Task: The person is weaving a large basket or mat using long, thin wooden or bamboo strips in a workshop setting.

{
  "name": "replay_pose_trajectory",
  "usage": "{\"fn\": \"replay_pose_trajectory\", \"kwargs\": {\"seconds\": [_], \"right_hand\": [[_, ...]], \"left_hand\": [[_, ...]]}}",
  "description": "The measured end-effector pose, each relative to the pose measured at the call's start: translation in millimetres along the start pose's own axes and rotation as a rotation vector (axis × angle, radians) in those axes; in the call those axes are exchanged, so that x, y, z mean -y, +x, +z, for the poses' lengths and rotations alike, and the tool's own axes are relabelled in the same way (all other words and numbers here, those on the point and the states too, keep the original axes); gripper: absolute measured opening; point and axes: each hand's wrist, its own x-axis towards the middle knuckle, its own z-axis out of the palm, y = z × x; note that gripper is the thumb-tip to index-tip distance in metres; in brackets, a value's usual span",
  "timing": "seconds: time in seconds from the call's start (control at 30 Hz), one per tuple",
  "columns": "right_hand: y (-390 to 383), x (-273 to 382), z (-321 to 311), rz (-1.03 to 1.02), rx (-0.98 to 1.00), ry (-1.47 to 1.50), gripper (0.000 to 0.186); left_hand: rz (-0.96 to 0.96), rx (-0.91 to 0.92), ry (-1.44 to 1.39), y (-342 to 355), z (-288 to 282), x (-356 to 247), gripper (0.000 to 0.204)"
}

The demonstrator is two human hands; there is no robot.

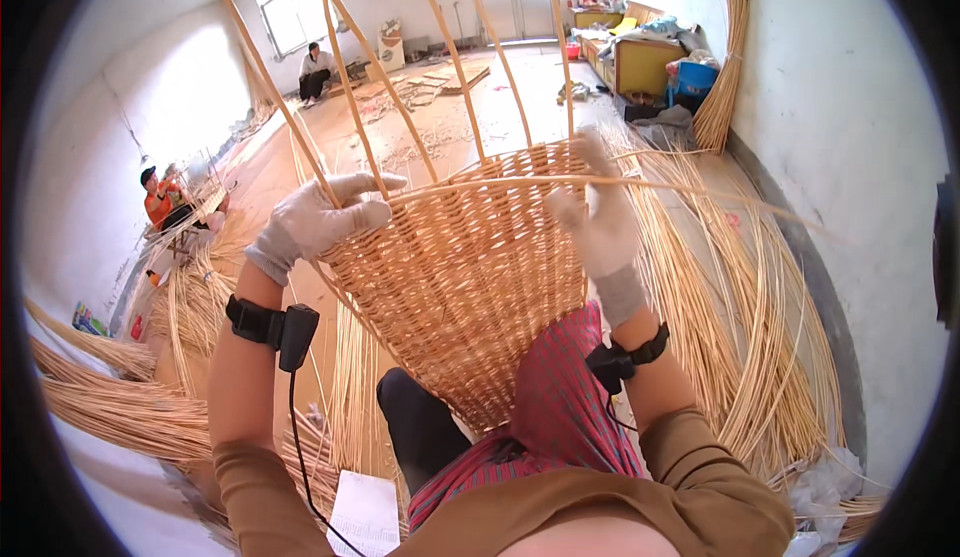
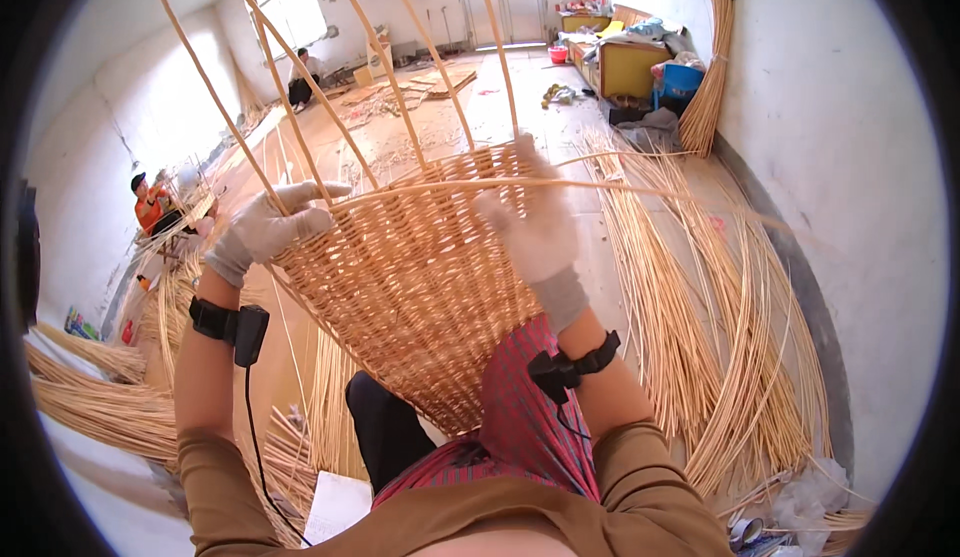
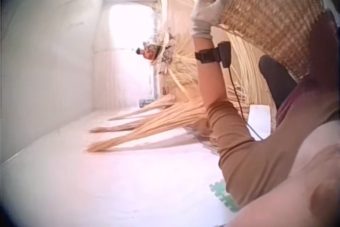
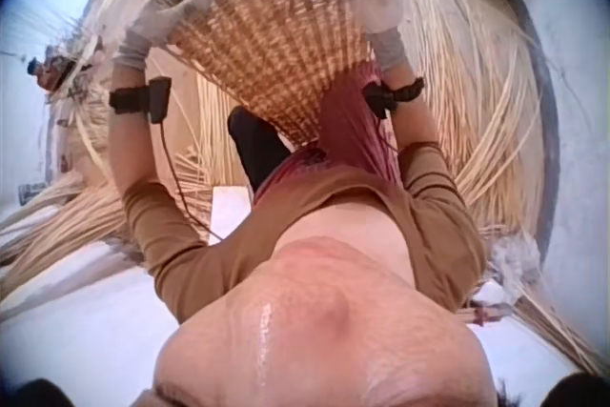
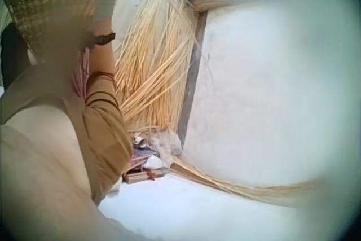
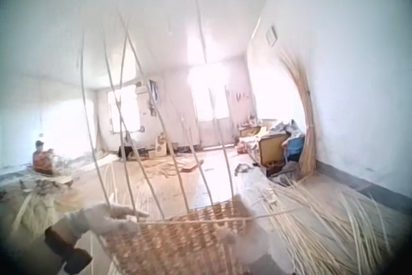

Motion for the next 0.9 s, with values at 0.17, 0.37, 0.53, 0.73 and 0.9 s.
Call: {"fn": "replay_pose_trajectory", "kwargs": {"seconds": [0.17,0.37,0.53,0.73,0.9], "right_hand": [[27,17,35,-0.426,0.308,-0.338,0.061],[31,18,67,-0.572,0.534,-0.629,0.052],[23,28,78,-0.493,0.474,-0.657,0.052],[25,47,90,-0.352,0.679,-0.924,0.057],[27,55,96,-0.241,0.740,-0.966,0.057]], "left_hand": [[0.011,0.007,-0.034,1,0,3,0.046],[0.001,-0.036,0.097,-2,0,3,0.043],[0.048,0.033,-0.094,3,1,10,0.041],[0.104,0.012,-0.134,5,3,14,0.047],[0.086,-0.004,-0.009,5,-1,16,0.044]]}}
